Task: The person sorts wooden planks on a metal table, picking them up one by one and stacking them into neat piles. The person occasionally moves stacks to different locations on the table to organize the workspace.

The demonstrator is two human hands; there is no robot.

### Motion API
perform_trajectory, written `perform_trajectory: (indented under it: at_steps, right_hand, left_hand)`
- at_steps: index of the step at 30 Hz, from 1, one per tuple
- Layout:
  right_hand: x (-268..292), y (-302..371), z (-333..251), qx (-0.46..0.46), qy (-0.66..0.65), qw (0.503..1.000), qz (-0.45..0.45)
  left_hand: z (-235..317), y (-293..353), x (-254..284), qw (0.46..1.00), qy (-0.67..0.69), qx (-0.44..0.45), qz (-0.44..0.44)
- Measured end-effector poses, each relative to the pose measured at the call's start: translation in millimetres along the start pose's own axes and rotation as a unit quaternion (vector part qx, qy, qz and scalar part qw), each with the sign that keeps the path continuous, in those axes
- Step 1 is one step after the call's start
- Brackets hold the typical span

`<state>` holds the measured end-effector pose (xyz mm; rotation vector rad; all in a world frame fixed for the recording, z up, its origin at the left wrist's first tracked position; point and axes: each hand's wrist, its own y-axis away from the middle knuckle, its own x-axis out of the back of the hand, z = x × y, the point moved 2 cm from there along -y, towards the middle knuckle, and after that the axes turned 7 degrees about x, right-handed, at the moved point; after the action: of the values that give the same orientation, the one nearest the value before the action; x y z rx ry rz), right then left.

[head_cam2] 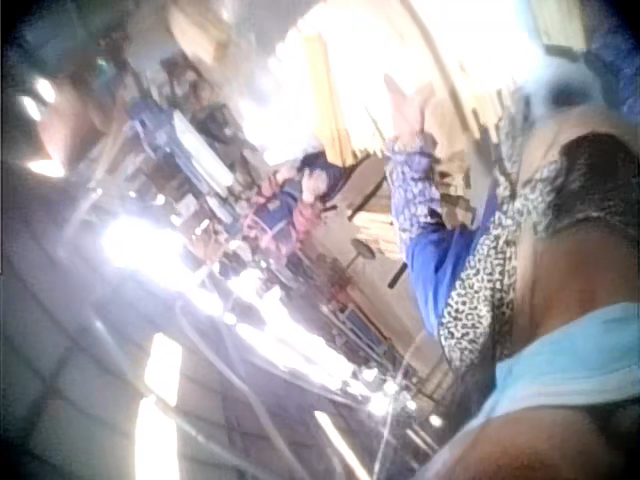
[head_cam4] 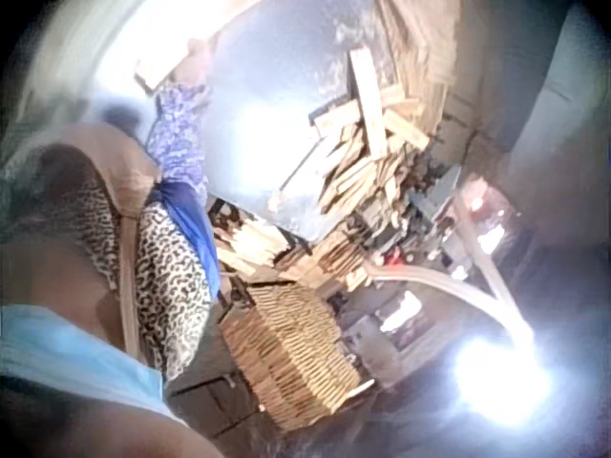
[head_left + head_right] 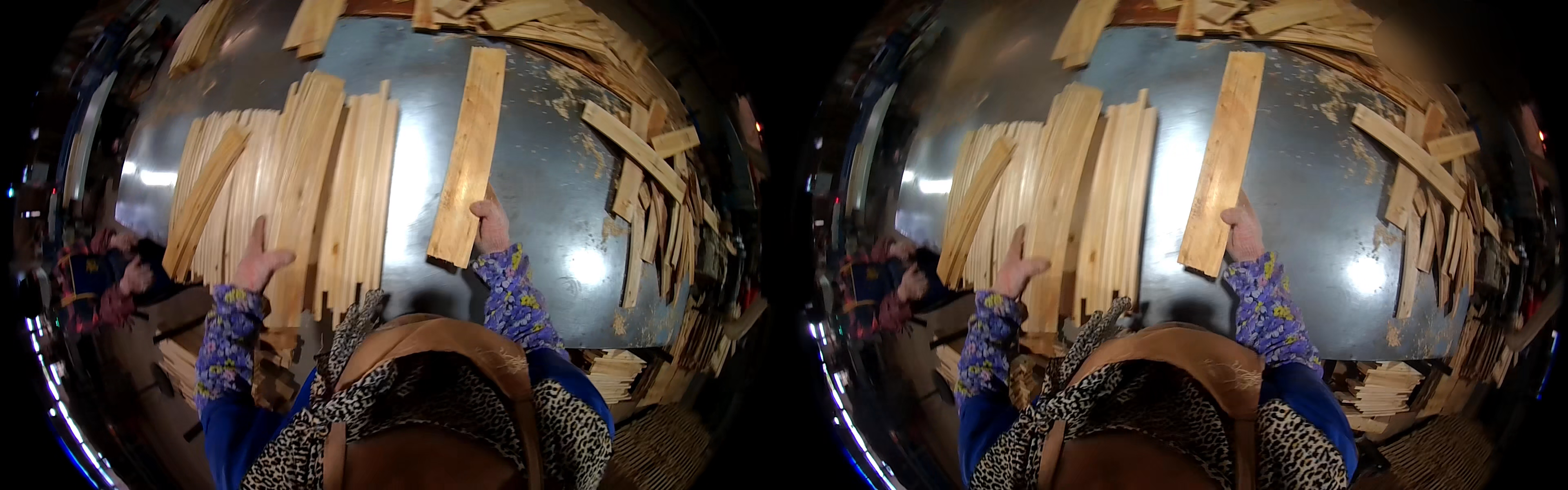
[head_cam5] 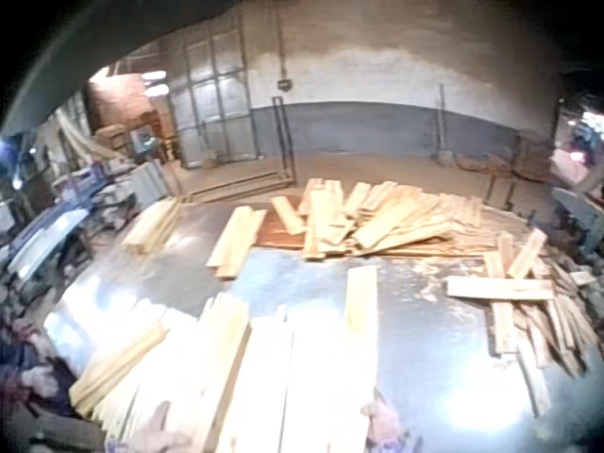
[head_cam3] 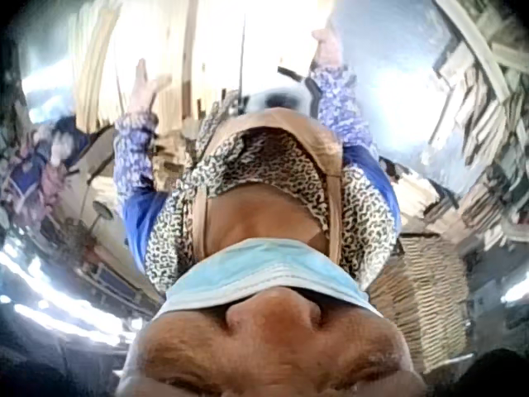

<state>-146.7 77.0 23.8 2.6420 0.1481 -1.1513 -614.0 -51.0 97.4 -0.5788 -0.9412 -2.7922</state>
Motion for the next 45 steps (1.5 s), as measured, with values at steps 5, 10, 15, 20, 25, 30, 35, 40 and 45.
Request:
perform_trajectory:
  at_steps: [5, 10, 15, 20, 25, 30, 35, 40, 45]
  right_hand:
    - [-86.5, -11.9, 71.0, -0.093, 0.010, 0.993, -0.065]
    - [-177.5, 7.3, 127.3, -0.147, 0.072, 0.982, -0.096]
    - [-200.3, 4.7, 145.2, -0.161, 0.210, 0.956, -0.125]
    - [-205.3, -20.1, 122.8, -0.073, 0.604, 0.774, -0.174]
    - [-126.7, -57.9, 97.4, 0.091, 0.698, 0.710, 0.010]
    - [16.6, -60.9, 86.2, 0.142, 0.838, 0.522, 0.072]
    - [2.6, -56.8, 92.5, 0.135, 0.868, 0.477, 0.014]
    - [23.4, -41.4, 78.7, 0.098, 0.884, 0.458, -0.011]
    - [21.6, -48.2, 73.7, 0.094, 0.878, 0.466, -0.052]
  left_hand:
    - [-13.4, -14.5, -19.1, 0.848, 0.467, 0.066, -0.242]
    - [13.3, -24.6, -60.2, 0.758, 0.585, 0.095, -0.273]
    - [-24.5, -35.3, -57.0, 0.679, 0.651, 0.082, -0.328]
    - [-6.9, -43.7, -35.0, 0.733, 0.617, 0.082, -0.274]
    - [59.1, -89.7, 12.7, 0.769, 0.584, 0.055, -0.252]
    - [168.1, -209.9, 105.2, 0.920, 0.370, -0.019, -0.127]
    - [225.2, -421.7, 195.4, 0.983, 0.037, -0.158, 0.087]
    - [324.8, -501.4, 178.3, 0.891, -0.374, 0.050, 0.254]
    - [272.6, -565.9, 142.3, 0.884, -0.342, 0.101, 0.304]
